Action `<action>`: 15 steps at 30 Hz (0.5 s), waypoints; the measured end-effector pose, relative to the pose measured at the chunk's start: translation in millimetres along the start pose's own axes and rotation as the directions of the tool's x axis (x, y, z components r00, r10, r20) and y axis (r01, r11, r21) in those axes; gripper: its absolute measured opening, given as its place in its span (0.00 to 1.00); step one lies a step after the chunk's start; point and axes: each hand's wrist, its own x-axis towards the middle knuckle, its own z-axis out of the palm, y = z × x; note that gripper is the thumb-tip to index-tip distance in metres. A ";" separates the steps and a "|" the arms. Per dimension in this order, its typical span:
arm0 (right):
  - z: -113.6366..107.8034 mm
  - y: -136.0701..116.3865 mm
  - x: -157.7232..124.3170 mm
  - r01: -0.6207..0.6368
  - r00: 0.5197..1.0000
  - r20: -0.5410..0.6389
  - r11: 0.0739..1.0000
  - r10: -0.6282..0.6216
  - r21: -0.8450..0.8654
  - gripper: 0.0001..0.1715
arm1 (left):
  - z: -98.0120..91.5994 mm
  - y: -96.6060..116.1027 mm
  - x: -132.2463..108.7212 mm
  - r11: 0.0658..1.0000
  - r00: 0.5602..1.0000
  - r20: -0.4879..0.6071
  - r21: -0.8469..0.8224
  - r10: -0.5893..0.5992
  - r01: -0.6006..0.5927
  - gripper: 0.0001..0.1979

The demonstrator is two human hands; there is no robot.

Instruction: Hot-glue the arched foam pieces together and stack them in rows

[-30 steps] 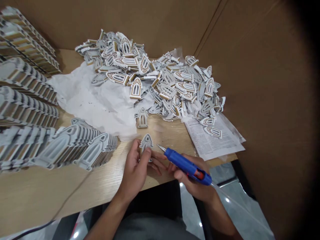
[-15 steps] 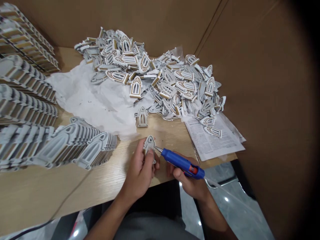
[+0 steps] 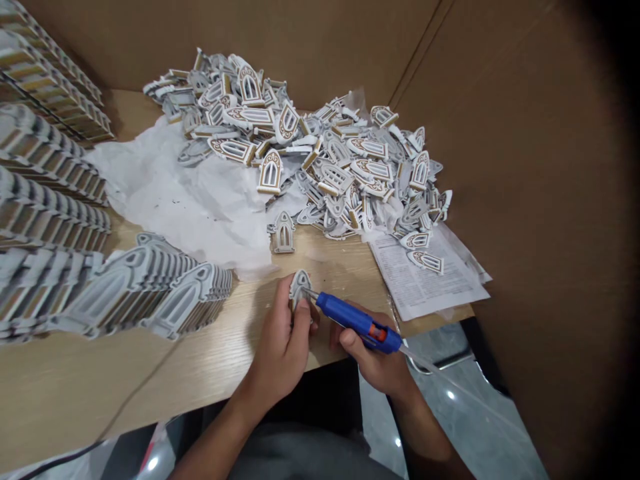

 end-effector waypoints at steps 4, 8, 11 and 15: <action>1.4 1.0 0.1 -0.005 0.999 -0.041 1.000 0.005 -0.019 0.23 | 0.1 0.4 0.5 1.000 1.000 0.004 0.012 0.005 -0.005 0.18; 2.6 3.4 -2.0 -0.017 0.998 -0.066 0.999 0.014 -0.046 0.16 | -0.5 -0.7 1.5 0.997 0.999 0.012 0.063 0.039 -0.040 0.18; 2.8 4.1 -3.4 -0.015 0.997 -0.071 0.999 0.011 -0.046 0.12 | -0.7 -0.6 1.7 0.995 0.999 0.011 0.091 0.045 -0.045 0.17; 2.7 3.2 -3.1 -0.006 0.997 -0.081 0.999 0.003 -0.044 0.10 | -0.6 0.3 1.5 0.993 0.999 0.006 0.113 0.042 -0.042 0.16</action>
